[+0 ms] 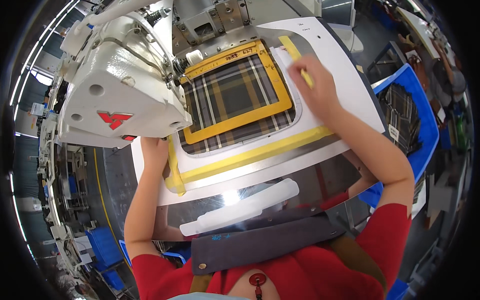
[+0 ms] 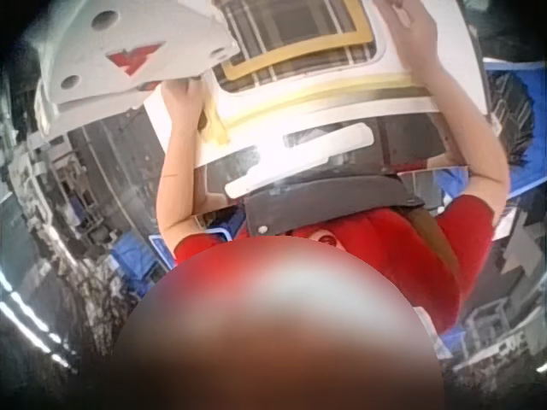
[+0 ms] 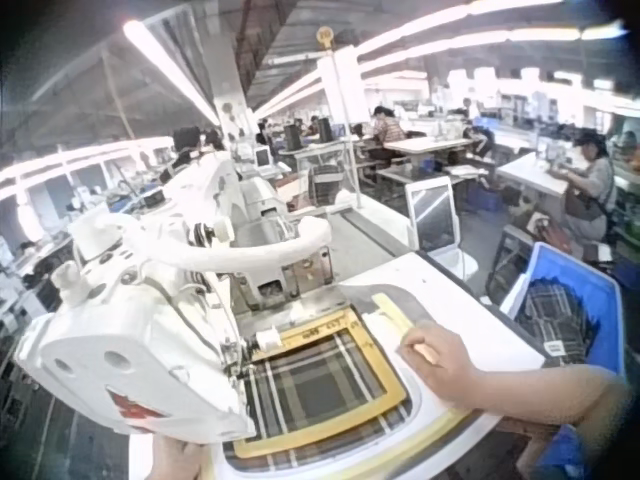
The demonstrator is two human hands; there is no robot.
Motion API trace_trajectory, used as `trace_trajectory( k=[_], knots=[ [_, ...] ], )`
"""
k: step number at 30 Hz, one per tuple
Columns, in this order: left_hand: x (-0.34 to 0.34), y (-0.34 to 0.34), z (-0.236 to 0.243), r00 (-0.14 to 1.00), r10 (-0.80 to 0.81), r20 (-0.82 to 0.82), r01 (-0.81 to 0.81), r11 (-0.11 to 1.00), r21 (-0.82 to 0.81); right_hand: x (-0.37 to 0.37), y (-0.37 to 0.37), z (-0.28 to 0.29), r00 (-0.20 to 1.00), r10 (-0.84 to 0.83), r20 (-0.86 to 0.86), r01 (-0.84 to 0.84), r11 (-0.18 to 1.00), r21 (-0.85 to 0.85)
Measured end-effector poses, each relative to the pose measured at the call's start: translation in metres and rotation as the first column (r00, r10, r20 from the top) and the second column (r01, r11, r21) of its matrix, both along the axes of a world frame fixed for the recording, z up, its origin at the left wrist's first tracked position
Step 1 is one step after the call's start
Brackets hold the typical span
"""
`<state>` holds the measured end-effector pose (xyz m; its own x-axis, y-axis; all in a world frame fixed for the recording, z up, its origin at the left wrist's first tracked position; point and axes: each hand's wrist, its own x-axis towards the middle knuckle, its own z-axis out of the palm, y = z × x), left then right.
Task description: Sewing labels onto leather components using an automated industrial sewing machine.
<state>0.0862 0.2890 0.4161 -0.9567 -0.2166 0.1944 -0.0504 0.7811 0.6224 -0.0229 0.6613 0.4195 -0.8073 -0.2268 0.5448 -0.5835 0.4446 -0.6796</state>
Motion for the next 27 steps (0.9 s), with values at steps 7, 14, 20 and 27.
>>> trace_trajectory(
  k=[7, 14, 20, 27],
  knots=[
    [0.07, 0.058, 0.027, 0.843, -0.533, 0.077, 0.518, 0.763, -0.386, 0.087, 0.001, 0.013, 0.915, 0.388, -0.113, -0.217, 0.708, 0.672],
    [0.068, 0.057, 0.024, 0.835, -0.549, 0.05, 0.518, 0.751, -0.41, 0.087, 0.002, 0.012, 0.923, 0.355, -0.148, -0.157, 0.699, 0.697],
    [0.066, 0.055, 0.022, 0.833, -0.554, -0.005, 0.499, 0.754, -0.428, 0.083, 0.001, 0.015, 0.911, 0.379, -0.162, -0.172, 0.708, 0.685],
    [0.068, 0.056, 0.019, 0.823, -0.567, -0.028, 0.518, 0.77, -0.372, 0.087, 0.002, 0.016, 0.9, 0.366, -0.238, -0.111, 0.718, 0.687]
  ],
)
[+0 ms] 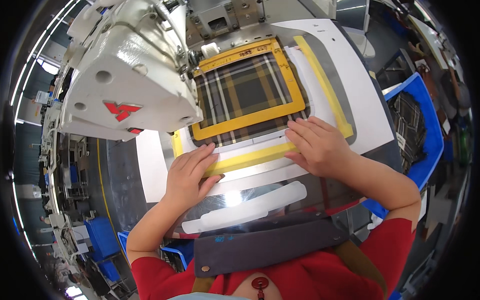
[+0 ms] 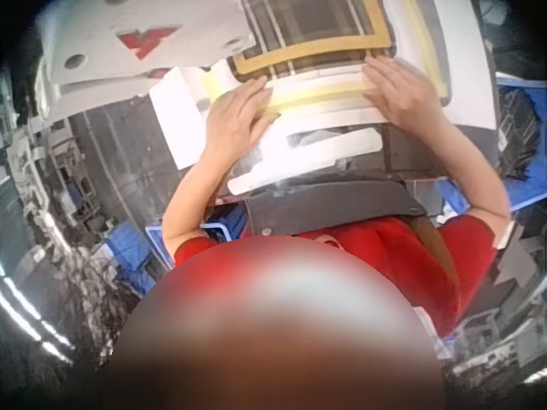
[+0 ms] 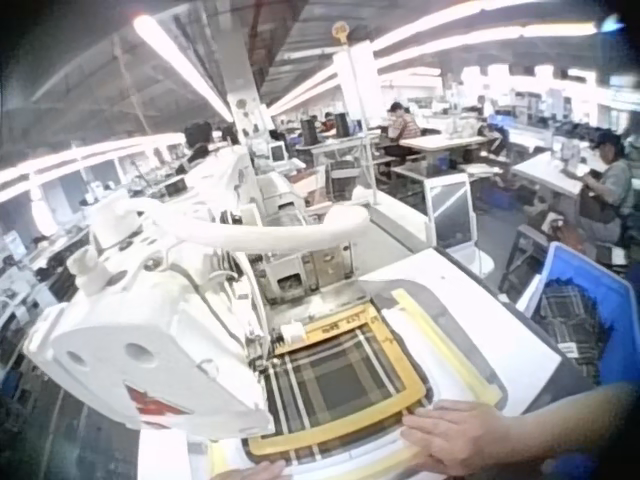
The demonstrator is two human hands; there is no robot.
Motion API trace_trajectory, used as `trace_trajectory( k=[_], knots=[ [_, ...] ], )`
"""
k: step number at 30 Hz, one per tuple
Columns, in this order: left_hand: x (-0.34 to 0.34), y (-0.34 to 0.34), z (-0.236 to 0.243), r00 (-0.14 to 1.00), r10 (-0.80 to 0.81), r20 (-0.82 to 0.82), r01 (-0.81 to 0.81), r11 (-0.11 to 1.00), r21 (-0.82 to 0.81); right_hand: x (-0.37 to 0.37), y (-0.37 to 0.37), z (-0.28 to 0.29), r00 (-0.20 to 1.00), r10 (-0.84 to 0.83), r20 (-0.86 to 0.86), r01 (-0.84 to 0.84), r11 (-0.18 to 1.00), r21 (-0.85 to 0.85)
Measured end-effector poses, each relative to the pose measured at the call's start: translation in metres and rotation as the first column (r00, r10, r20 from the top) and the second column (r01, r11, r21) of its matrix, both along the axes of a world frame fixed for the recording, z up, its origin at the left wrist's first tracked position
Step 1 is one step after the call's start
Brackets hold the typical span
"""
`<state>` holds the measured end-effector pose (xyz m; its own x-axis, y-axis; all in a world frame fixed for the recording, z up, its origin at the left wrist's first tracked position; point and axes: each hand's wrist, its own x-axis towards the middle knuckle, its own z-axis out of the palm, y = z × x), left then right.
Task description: Sewing labels onto leather components using an automated industrial sewing machine.
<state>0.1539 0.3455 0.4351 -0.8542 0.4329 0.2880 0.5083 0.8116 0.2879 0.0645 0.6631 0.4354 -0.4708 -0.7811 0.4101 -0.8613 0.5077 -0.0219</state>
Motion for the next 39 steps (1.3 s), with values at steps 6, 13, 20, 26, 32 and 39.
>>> trace_trajectory(
  k=[6, 13, 20, 26, 32, 39],
  knots=[
    [0.004, -0.003, 0.003, 0.999, 0.032, 0.019, -0.031, 0.999, -0.044, 0.002, -0.006, -0.002, 1.0, 0.023, -0.009, -0.023, 1.0, -0.001],
    [-0.002, 0.0, 0.002, 1.0, 0.001, -0.001, -0.001, 0.997, -0.084, -0.001, -0.002, -0.013, 0.999, 0.033, 0.007, -0.032, 0.993, -0.116],
    [0.005, -0.002, 0.0, 0.998, 0.068, 0.017, -0.065, 0.992, -0.111, 0.001, 0.08, 0.013, 0.981, -0.193, -0.014, 0.18, 0.938, -0.297],
    [0.003, 0.003, 0.0, 0.999, 0.051, 0.001, -0.051, 0.993, -0.109, -0.056, 0.34, -0.072, 0.218, -0.903, 0.37, 0.909, 0.326, 0.26],
    [0.007, 0.002, -0.001, 0.997, 0.071, 0.02, -0.069, 0.994, -0.089, -0.055, 0.351, -0.101, 0.198, -0.819, 0.538, 0.859, 0.409, 0.308],
    [0.002, -0.002, 0.001, 0.999, 0.028, -0.041, -0.029, 0.999, -0.033, -0.039, 0.314, -0.051, 0.426, -0.892, 0.15, 0.893, 0.387, -0.229]
  ],
)
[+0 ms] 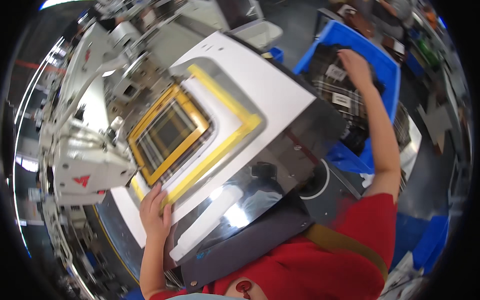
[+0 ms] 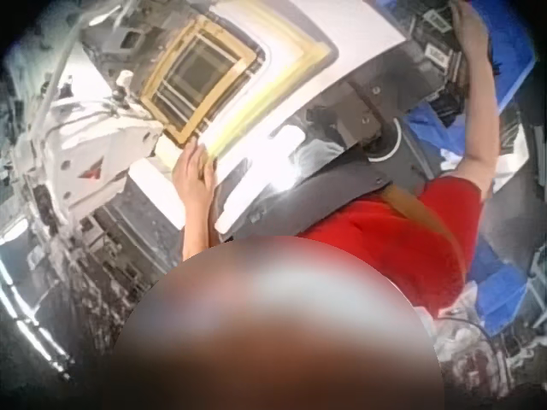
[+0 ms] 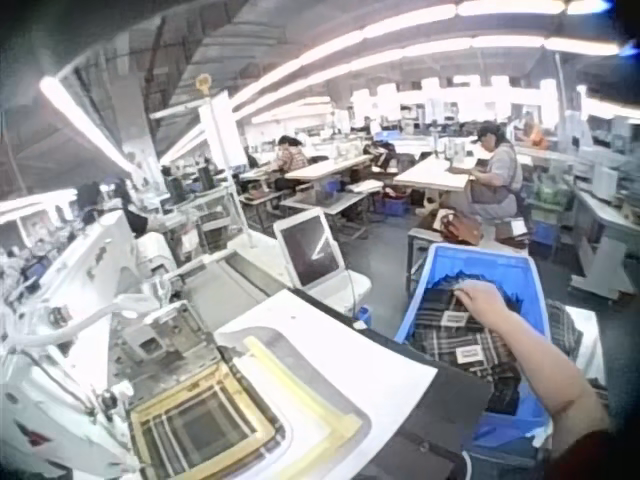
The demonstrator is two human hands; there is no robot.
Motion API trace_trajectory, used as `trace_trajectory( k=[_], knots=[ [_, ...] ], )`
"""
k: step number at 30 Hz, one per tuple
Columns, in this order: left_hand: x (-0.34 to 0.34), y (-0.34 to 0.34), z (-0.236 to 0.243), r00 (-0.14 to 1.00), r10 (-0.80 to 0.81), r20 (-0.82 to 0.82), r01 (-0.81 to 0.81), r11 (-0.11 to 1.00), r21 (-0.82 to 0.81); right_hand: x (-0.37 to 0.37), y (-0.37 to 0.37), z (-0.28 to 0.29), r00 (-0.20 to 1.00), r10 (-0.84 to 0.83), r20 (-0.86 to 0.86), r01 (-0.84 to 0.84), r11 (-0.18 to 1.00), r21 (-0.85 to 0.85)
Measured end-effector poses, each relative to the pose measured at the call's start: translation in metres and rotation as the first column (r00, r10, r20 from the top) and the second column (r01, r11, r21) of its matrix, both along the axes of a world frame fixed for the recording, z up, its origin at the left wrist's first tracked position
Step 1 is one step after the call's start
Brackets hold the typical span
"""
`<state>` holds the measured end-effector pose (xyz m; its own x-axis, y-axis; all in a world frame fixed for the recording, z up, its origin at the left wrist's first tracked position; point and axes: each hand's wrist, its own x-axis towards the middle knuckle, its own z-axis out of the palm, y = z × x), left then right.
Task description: Sewing labels onto leather components using an automated industrial sewing machine.
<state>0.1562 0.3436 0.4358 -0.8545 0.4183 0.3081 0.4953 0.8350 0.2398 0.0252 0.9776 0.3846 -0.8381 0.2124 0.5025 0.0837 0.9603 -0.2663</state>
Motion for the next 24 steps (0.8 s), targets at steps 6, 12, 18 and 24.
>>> trace_trajectory(
  k=[6, 12, 18, 24],
  knots=[
    [-0.006, 0.007, 0.002, 1.0, -0.018, 0.005, 0.018, 1.0, -0.004, 0.031, -0.081, 0.107, 0.886, 0.307, -0.347, -0.326, 0.945, 0.002],
    [-0.004, -0.022, -0.002, 0.996, 0.094, 0.001, -0.094, 0.992, 0.084, -0.025, -0.259, 0.137, 0.613, 0.79, 0.023, -0.696, 0.554, -0.456],
    [-0.05, -0.047, 0.001, 0.909, 0.372, 0.187, -0.394, 0.914, 0.095, -0.101, -0.373, 0.076, 0.417, 0.869, 0.266, -0.814, 0.487, -0.317],
    [-0.11, -0.055, -0.022, 0.99, 0.129, 0.049, -0.138, 0.939, 0.315, -0.119, -0.458, 0.061, 0.455, 0.839, 0.299, -0.84, 0.516, -0.169]
  ],
)
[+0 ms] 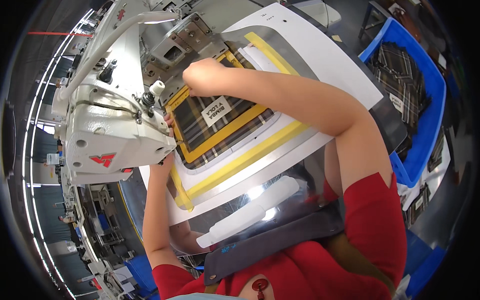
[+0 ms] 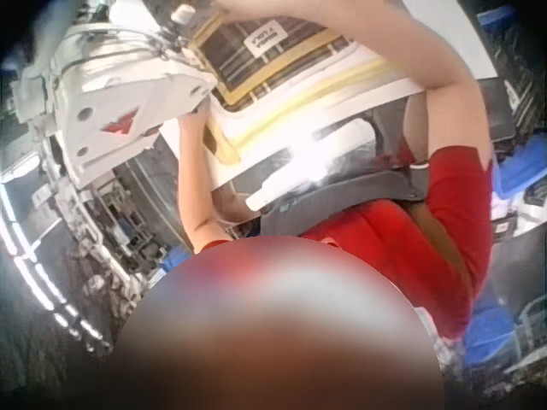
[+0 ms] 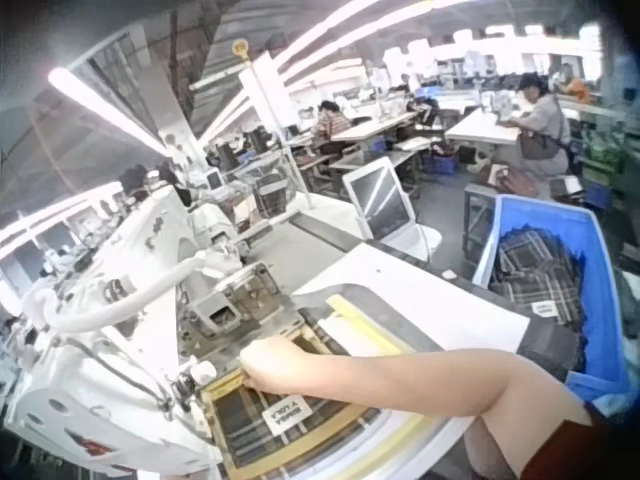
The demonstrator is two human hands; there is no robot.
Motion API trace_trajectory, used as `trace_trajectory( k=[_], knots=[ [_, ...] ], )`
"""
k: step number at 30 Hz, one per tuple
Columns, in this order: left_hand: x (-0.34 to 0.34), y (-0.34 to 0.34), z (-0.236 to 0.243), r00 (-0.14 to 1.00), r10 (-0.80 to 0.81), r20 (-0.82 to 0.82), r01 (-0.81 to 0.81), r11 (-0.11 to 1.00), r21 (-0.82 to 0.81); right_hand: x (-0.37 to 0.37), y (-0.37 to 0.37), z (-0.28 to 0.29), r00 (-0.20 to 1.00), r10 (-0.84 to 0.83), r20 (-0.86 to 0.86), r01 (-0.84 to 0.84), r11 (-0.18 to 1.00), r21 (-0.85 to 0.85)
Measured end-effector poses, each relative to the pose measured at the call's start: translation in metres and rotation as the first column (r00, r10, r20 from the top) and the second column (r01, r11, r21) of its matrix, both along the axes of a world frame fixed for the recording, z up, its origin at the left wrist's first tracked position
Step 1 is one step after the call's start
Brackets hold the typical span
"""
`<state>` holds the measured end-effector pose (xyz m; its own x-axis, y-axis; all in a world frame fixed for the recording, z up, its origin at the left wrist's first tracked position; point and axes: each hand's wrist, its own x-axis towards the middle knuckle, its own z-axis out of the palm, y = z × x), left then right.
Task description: Sewing labels onto leather components using an automated industrial sewing machine.
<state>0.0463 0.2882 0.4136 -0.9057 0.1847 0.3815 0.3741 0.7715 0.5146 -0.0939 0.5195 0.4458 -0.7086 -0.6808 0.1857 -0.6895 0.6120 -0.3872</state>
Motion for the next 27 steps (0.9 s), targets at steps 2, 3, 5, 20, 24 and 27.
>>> trace_trajectory(
  k=[2, 3, 5, 20, 24, 27],
  knots=[
    [-0.013, 0.022, -0.002, 0.995, 0.012, 0.1, -0.045, 0.94, 0.338, 0.002, -0.008, -0.004, 1.0, -0.022, 0.016, 0.022, 1.0, 0.008],
    [-0.015, 0.026, -0.003, 0.994, -0.001, 0.109, -0.037, 0.939, 0.341, 0.002, -0.009, -0.008, 1.0, -0.027, -0.016, 0.027, 1.0, 0.015],
    [-0.016, 0.032, -0.004, 1.0, 0.02, 0.015, -0.02, 1.0, -0.007, 0.002, -0.006, -0.014, 0.998, -0.035, -0.043, 0.036, 0.999, 0.025],
    [-0.002, 0.006, -0.022, 0.995, -0.099, -0.028, 0.1, 0.994, 0.039, 0.105, 0.021, -0.024, 0.9, 0.386, -0.201, -0.422, 0.889, -0.181],
    [-0.002, 0.003, -0.026, 0.997, -0.021, -0.076, 0.021, 1.0, -0.003, 0.109, 0.016, -0.024, 0.899, 0.388, -0.206, -0.416, 0.902, -0.118],
    [-0.002, 0.002, -0.026, 0.983, -0.046, -0.179, 0.023, 0.992, -0.126, 0.109, 0.014, -0.022, 0.881, 0.388, -0.269, -0.426, 0.9, -0.096]
  ],
)
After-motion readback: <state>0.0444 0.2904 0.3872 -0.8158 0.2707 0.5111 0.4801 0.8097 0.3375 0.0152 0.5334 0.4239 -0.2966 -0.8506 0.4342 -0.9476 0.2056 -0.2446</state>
